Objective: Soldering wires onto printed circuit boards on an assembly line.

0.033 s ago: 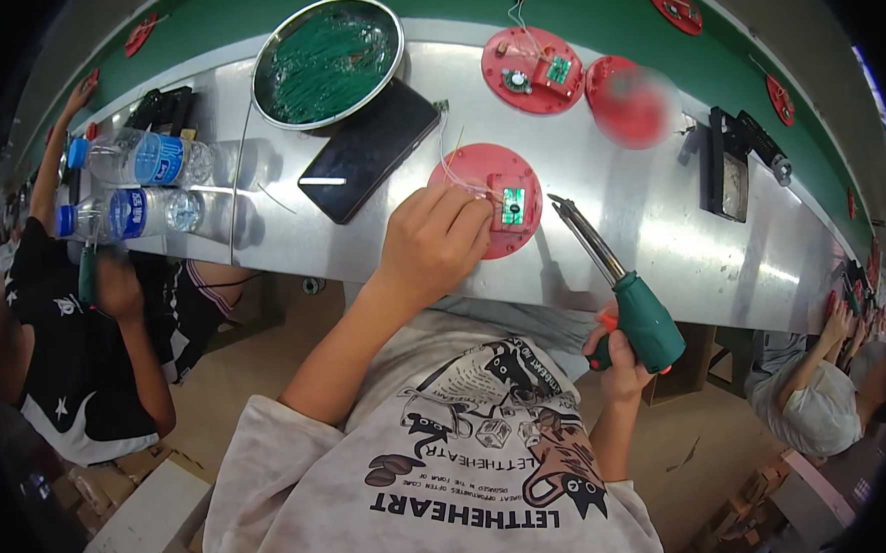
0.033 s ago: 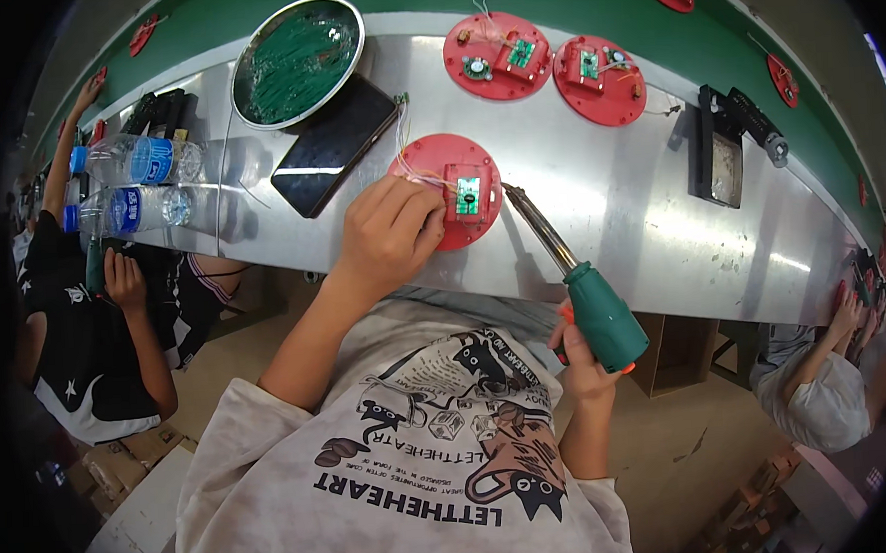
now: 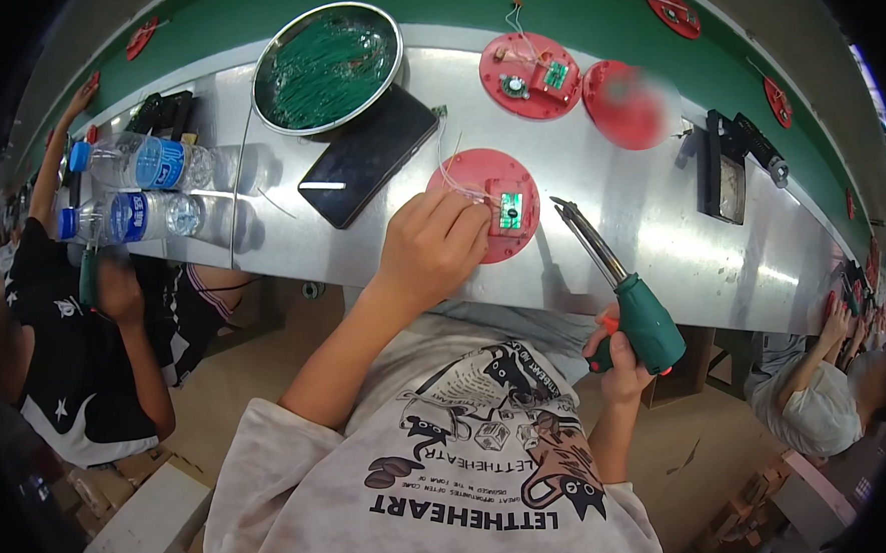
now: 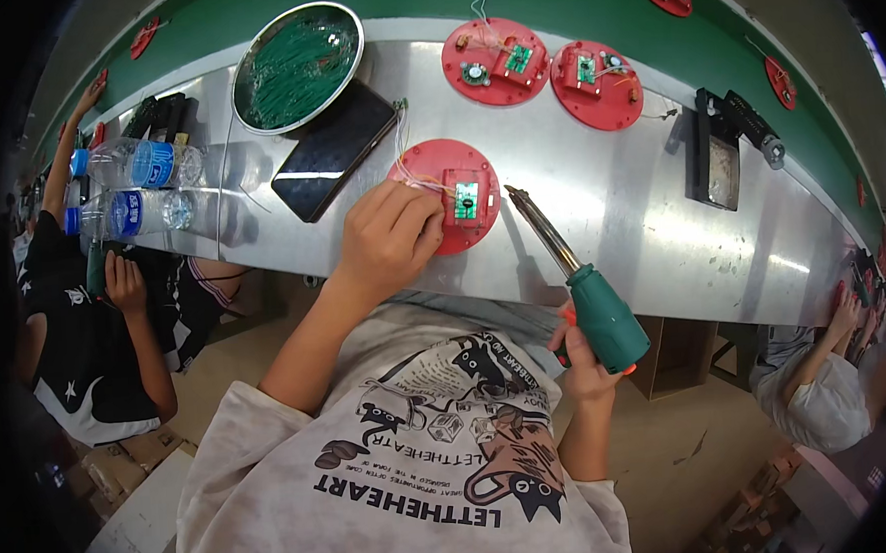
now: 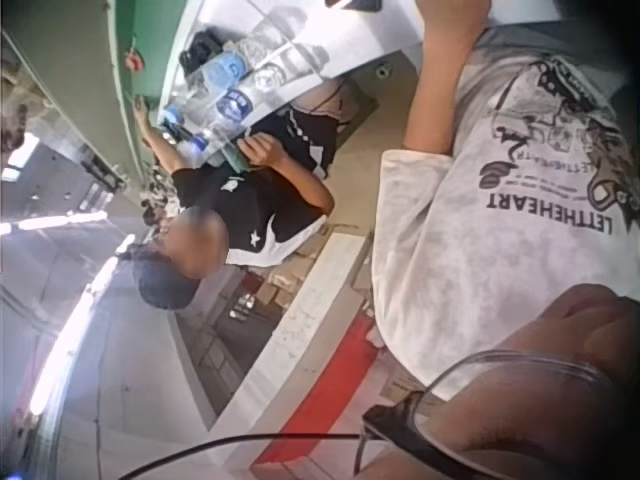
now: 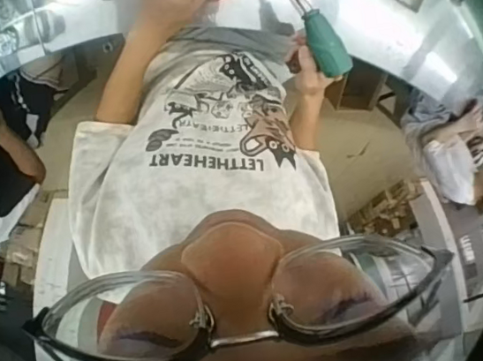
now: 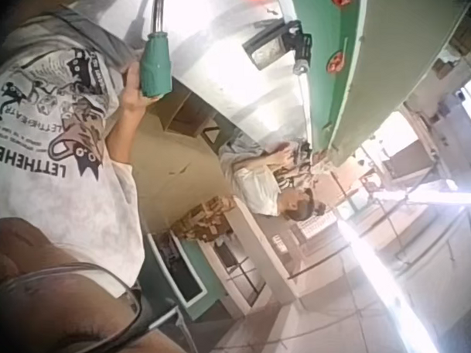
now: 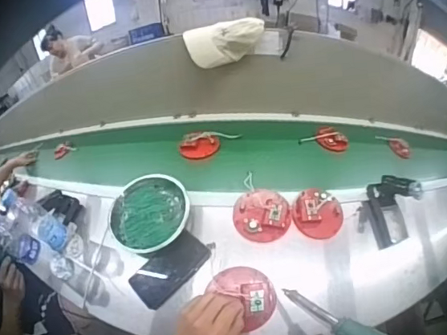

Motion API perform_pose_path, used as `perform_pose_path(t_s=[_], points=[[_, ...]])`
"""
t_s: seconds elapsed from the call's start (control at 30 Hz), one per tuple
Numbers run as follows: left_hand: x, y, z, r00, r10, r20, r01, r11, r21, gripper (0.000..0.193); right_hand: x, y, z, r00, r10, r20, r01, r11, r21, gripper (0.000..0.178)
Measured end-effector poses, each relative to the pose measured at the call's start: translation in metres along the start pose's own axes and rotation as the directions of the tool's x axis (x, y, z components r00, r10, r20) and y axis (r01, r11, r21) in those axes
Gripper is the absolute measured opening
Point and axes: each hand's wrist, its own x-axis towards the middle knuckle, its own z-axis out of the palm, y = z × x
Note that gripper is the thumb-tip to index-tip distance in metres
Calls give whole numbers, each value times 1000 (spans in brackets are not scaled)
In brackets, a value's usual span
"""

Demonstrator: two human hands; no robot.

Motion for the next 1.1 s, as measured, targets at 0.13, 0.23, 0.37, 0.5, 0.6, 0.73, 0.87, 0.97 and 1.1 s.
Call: perform_pose_path(t_s=[0.13,0.23,0.37,0.5,0.6,0.73,0.87,0.97,1.1], points=[[-2,0,0,1000,7,4,-7,1000,9,16,10,2,-11,995,-34,-89,35,999,12,39],[-1,1,0,1000,5,7,-5,1000,1,16,14,-2,-22,990,-81,-117,86,995,39,39],[1,2,-1,1000,0,5,0,1000,-2,17,25,-2,-36,976,-95,-195,119,986,116,40],[1,4,-1,1000,2,11,-2,1000,-5,17,39,4,-52,957,-94,-276,143,977,161,35],[1,5,-3,1000,2,17,-3,1000,5,17,46,-2,-57,946,-124,-300,178,971,157,32],[1,6,-5,1000,10,14,-10,1000,8,16,48,-7,-67,931,-134,-339,193,970,148,32],[1,7,-5,1000,6,12,-6,1000,3,15,48,-5,-69,927,-121,-356,196,963,184,33],[2,5,-7,1000,11,-14,-11,1000,25,23,49,-2,-67,922,-115,-369,196,962,191,32],[10,7,-14,977,-67,-200,47,994,-102,60,52,3,-72,916,-111,-386,202,958,203,31]])
